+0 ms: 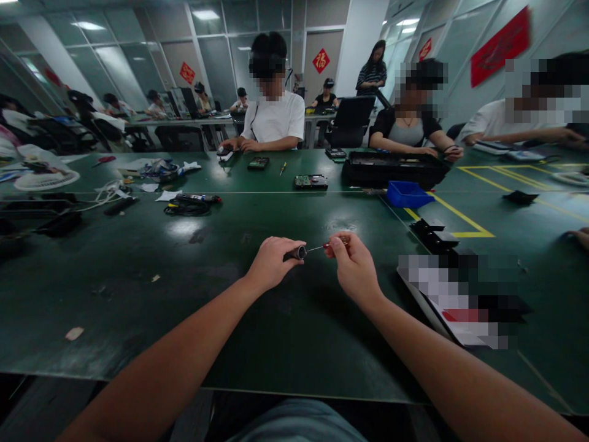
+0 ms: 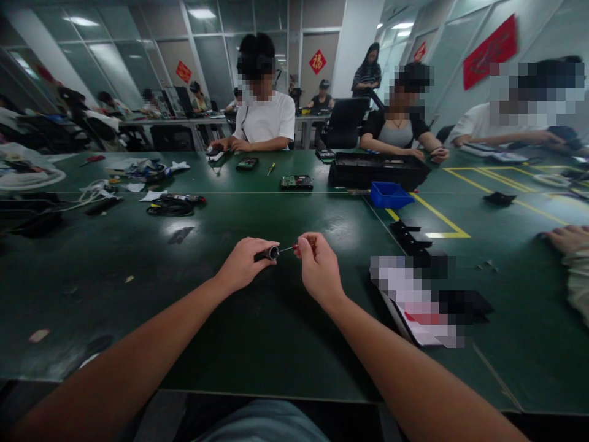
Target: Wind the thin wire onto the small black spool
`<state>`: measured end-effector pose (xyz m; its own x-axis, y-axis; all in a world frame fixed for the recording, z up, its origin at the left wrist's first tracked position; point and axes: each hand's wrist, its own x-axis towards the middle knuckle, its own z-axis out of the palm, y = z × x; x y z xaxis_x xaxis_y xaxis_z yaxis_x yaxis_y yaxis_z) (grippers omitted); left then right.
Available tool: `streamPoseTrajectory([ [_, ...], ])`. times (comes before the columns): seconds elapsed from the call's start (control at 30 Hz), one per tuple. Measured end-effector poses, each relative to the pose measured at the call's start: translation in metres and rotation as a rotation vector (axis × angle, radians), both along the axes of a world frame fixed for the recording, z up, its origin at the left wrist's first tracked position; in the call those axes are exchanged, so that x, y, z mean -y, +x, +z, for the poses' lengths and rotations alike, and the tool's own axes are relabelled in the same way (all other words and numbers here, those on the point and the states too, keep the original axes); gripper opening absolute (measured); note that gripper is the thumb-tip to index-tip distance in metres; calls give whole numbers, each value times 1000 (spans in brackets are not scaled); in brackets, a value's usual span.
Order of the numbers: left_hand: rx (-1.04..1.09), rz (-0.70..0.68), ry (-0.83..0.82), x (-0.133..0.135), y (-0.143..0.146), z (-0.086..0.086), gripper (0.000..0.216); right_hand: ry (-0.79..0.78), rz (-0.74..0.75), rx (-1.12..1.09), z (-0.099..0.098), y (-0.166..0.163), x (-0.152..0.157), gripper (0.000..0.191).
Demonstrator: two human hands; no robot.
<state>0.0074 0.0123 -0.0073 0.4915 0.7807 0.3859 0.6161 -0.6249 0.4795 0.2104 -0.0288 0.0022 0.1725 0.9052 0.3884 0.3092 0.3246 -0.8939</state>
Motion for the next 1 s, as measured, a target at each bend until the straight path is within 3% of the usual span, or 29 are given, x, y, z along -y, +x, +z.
streamPoseTrajectory([
  [0.2,-10,42,-13,-3,-2,-3,39,24,-113,-3,6,2,2,23],
  [0.6,27,69,-137,1,0,1,34,10,-91,58,3,4,1,24],
  [0.8,191,98,-242,3,-1,5,40,109,-127,2,12,4,7,20],
  [1.0,183,117,-330,10,8,18,35,201,-101,-28,19,5,13,16],
])
